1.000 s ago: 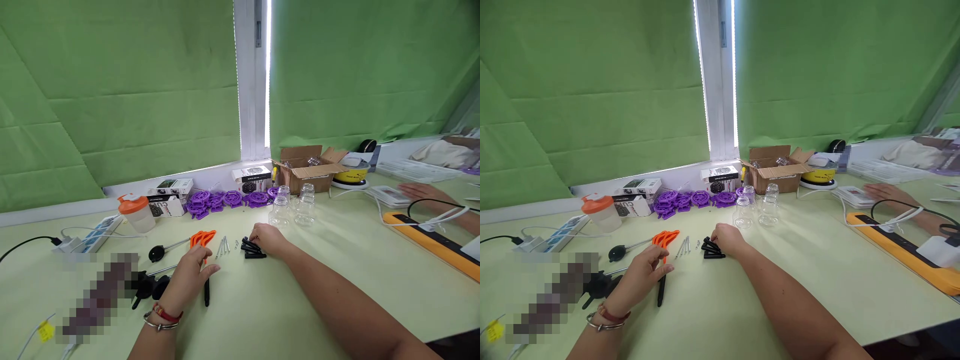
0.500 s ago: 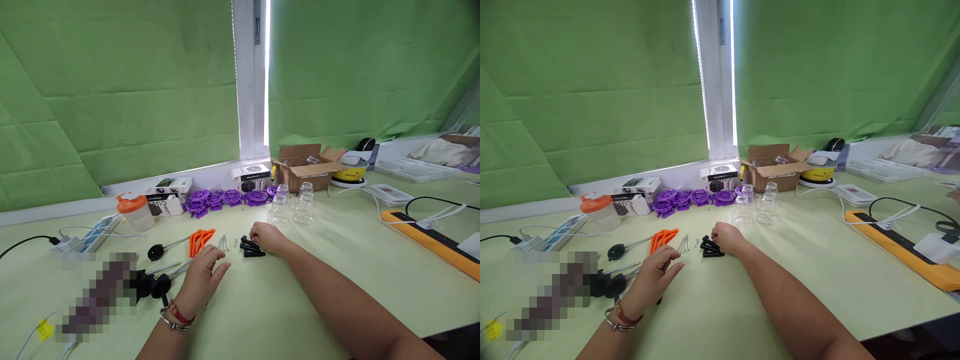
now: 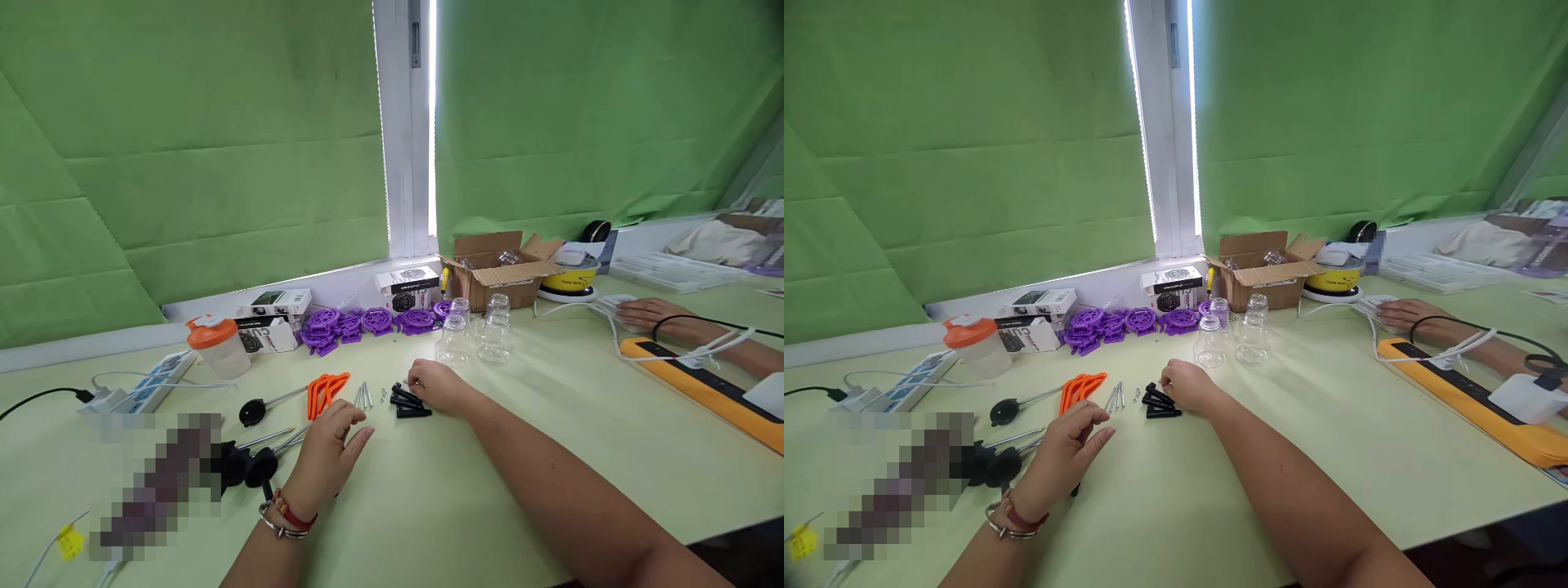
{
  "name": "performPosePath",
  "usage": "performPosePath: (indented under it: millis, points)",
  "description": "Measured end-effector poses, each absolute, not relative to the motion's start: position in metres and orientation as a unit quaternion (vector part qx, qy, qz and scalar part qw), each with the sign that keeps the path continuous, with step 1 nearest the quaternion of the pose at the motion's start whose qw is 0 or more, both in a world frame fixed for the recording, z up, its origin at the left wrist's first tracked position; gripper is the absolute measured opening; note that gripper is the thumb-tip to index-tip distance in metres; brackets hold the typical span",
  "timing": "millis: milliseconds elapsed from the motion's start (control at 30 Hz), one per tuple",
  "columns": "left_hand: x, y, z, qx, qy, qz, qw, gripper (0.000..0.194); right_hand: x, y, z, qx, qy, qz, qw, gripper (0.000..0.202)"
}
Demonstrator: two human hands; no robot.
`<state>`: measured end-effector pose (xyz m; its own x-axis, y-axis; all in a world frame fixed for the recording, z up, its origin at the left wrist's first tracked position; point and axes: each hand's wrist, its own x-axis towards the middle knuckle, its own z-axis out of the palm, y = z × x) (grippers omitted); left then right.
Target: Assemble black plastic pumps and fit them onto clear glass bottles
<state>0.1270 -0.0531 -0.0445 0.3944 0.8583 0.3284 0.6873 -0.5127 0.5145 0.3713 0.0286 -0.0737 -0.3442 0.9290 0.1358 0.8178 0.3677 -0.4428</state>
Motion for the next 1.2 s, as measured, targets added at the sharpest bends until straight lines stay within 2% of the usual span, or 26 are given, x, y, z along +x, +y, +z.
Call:
performPosePath:
  millis: [267,600,800,900,1033,1200]
  points:
    - [0.127,-0.052,-0.048,0.825,0.465,0.277,0.162,0.016,0.368,0.031,-0.077,-0.532,-0.821,0.136,0.156,0.018]
    - [0.127,-0.052,-0.047,0.825,0.465,0.276,0.166,0.015,0.373,0.032,-0.076,-0.539,-0.798,0.173,0.206,0.012]
    - [0.127,-0.053,-0.045,0.824,0.465,0.281,0.159,0.016,0.377,0.018,-0.053,-0.539,-0.786,0.213,0.213,0.015]
    - [0.126,-0.053,-0.044,0.826,0.463,0.285,0.151,0.017,0.373,0.003,-0.04,-0.53,-0.805,0.198,0.177,0.012]
    - [0.127,-0.053,-0.044,0.828,0.459,0.287,0.145,0.017,0.366,-0.018,-0.041,-0.548,-0.827,0.104,0.078,0.016]
    - [0.13,-0.056,-0.045,0.832,0.45,0.281,0.162,0.017,0.369,-0.033,-0.056,-0.537,-0.836,0.089,0.067,0.019]
